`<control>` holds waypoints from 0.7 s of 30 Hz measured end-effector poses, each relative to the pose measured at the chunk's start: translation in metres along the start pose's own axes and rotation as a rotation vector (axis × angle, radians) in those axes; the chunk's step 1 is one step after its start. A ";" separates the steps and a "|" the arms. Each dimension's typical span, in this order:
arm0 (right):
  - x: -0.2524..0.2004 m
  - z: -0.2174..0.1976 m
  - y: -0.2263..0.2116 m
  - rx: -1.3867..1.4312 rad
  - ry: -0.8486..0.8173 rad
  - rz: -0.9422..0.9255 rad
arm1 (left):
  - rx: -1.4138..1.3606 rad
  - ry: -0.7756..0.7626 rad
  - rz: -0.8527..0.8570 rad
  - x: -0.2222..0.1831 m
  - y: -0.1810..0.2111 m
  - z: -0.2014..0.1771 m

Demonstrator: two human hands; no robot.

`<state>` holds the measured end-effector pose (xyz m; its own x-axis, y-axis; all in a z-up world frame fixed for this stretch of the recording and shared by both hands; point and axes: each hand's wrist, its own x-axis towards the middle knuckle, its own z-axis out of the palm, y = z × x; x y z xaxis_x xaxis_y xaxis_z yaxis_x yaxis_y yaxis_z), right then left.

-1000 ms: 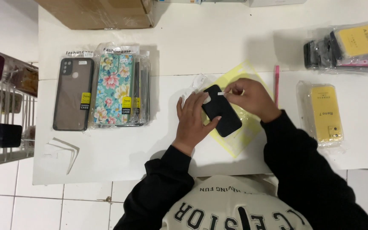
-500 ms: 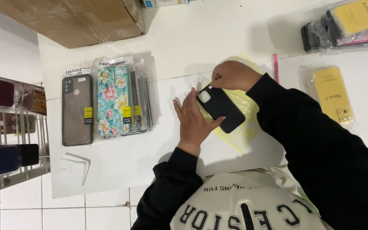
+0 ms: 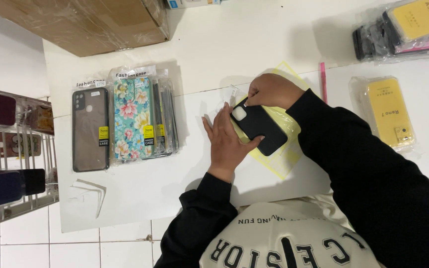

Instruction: Inspecting and packaging various mobile phone cases by removing them from and returning them to plastic sleeves.

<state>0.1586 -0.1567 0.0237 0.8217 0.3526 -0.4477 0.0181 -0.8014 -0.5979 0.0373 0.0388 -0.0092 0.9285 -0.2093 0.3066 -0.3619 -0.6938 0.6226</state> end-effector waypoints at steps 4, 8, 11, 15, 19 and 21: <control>0.003 -0.001 0.003 -0.007 0.022 0.018 | -0.017 -0.011 -0.001 0.001 0.001 -0.003; -0.005 -0.005 0.002 0.109 0.085 0.036 | -0.019 -0.055 -0.042 0.002 0.003 -0.006; -0.015 -0.006 0.010 0.197 0.155 0.063 | -0.015 -0.069 -0.038 0.002 0.004 -0.008; -0.073 -0.010 -0.022 0.382 0.323 0.133 | 0.004 -0.072 -0.020 0.003 0.007 -0.012; -0.126 0.008 -0.030 0.482 0.310 0.144 | -0.037 -0.035 0.011 0.001 0.006 -0.010; -0.140 0.022 -0.022 0.505 0.194 0.218 | -0.066 0.012 0.083 -0.001 0.006 -0.010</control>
<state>0.0308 -0.1780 0.0852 0.8662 0.0720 -0.4944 -0.3978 -0.4994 -0.7696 0.0332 0.0413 0.0012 0.8942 -0.2559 0.3672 -0.4426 -0.6273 0.6407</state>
